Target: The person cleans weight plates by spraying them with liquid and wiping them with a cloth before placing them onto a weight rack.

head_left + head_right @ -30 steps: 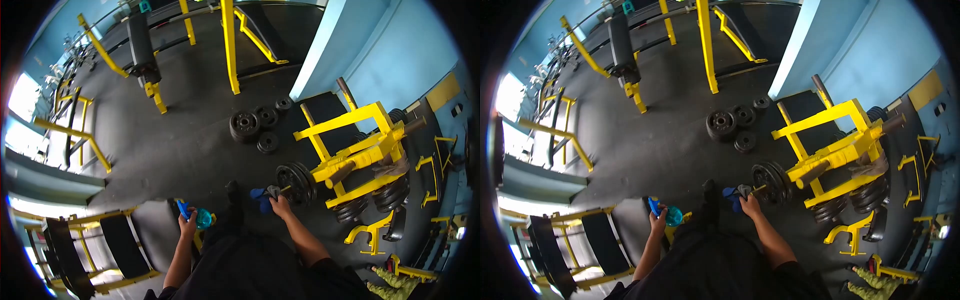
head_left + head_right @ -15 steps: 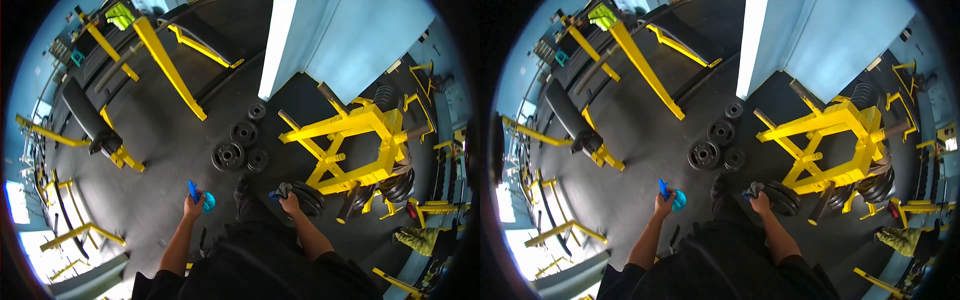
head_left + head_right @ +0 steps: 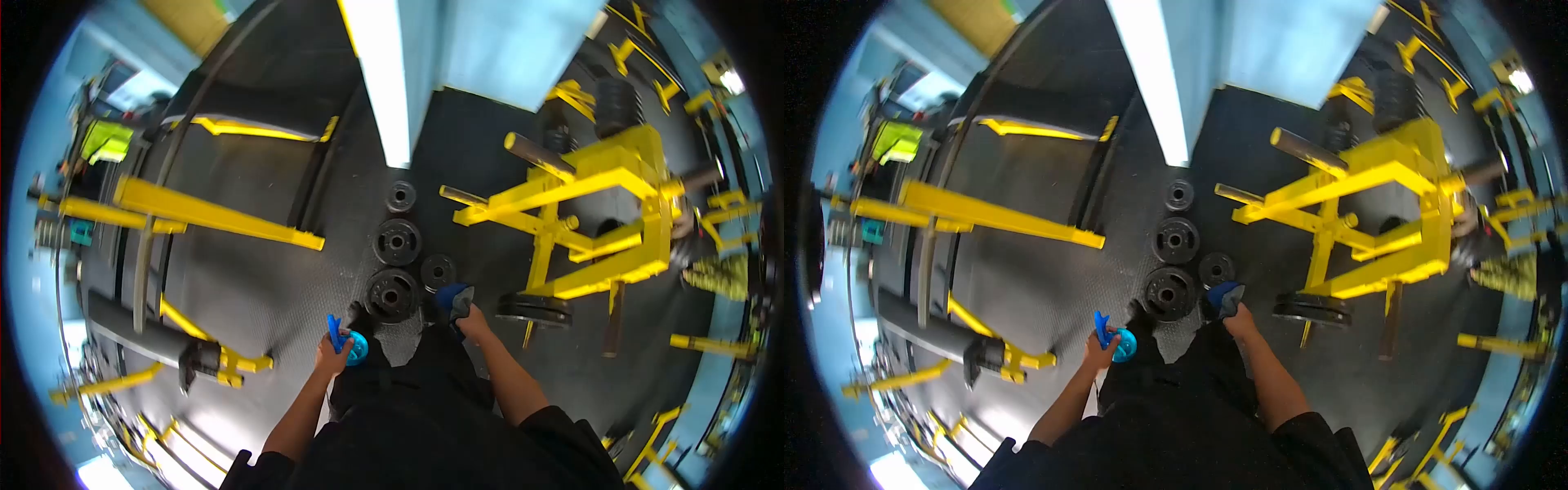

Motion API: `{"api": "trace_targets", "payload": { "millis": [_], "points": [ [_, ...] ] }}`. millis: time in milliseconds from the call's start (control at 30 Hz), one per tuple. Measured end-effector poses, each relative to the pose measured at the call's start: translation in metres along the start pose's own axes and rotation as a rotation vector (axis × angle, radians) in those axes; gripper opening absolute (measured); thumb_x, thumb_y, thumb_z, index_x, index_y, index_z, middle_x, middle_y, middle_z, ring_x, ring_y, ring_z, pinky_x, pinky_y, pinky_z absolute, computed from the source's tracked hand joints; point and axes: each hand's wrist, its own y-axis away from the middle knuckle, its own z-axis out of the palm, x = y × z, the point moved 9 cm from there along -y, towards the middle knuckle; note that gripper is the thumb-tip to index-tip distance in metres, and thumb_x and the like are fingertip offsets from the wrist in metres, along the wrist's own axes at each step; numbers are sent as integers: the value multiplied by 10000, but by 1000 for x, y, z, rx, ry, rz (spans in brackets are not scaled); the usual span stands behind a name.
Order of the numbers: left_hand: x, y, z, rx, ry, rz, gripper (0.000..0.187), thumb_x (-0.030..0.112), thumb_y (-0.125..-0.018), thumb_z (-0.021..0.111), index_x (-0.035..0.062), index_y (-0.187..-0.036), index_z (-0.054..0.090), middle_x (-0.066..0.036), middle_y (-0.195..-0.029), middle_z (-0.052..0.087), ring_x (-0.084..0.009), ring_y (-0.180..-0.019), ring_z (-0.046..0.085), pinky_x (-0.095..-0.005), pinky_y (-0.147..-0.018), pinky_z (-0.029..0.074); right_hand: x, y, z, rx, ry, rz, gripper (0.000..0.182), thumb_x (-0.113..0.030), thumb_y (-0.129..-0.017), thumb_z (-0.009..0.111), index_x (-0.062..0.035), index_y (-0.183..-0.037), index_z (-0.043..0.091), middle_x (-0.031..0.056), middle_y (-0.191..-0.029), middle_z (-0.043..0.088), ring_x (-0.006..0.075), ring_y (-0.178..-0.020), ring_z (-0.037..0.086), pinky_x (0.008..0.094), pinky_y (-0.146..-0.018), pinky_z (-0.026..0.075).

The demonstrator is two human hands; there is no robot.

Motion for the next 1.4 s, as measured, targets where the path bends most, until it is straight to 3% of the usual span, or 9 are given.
{"api": "trace_targets", "payload": {
  "millis": [200,233,367,667,800,967,1167,1300,1400],
  "points": [
    [-4,-119,-10,-352,-105,141,357,340,-845,741,73,-1068,662,-140,-962,690,-284,-909,682,-409,-816,521,-26,57,35,248,-192,245,715,-119,-761,650,-17,-1427,409,225,-1302,575,323,-1174,595,367,-947,486],
    [-9,-133,-1,-392,-55,163,344,338,-849,736,76,-1060,666,-147,-961,690,-294,-906,682,-412,-813,521,-27,69,42,249,-233,287,723,-134,-781,633,13,-1441,376,254,-1361,526,356,-1256,527,385,-1013,439],
    [-28,-181,-2,-424,-130,338,325,316,-854,727,69,-1055,660,-145,-953,690,-289,-890,683,-411,-797,524,-19,101,82,343,-233,412,706,-164,-817,609,34,-1448,360,282,-1414,485,395,-1330,468,410,-1080,392],
    [-64,-224,-27,-440,-2,201,318,287,-847,728,61,-1060,656,-111,-927,684,-240,-847,669,-370,-778,519,-48,132,144,399,-116,528,629,-264,-859,606,42,-1386,454,286,-1374,516,405,-1294,496,421,-1071,401],
    [-81,-243,-26,-387,23,212,321,283,-846,728,60,-1067,657,-102,-920,684,-239,-850,669,-371,-779,518,-32,114,160,357,-41,495,608,-303,-863,600,7,-1369,464,303,-1305,555,456,-1224,529,458,-1024,425],
    [-72,-266,-10,-325,17,196,331,286,-845,732,60,-1074,658,-110,-913,689,-247,-853,675,-379,-789,518,-3,61,181,134,50,358,591,-328,-862,634,0,-1339,514,291,-1272,585,406,-1203,569,443,-1009,443],
    [-98,-277,38,-261,59,307,354,305,-846,740,59,-1087,658,-111,-949,705,-248,-910,689,-377,-814,523,24,-14,202,86,193,148,476,-300,-835,660,-6,-1205,601,227,-1159,655,393,-1072,626,421,-907,493],
    [-115,-290,78,-219,180,476,328,244,-854,736,37,-1092,646,-94,-979,707,-214,-909,686,-358,-822,530,72,-70,230,7,143,71,398,-286,-876,633,-9,-1160,604,222,-1075,674,368,-1020,653,428,-866,500],
    [-134,-284,94,-170,188,362,332,230,-855,740,38,-1105,634,-99,-983,706,-206,-900,682,-345,-823,528,136,-121,273,13,-1,-4,423,-328,-881,623,-6,-1155,607,233,-1035,684,360,-966,669,442,-836,508]
  ]
}}
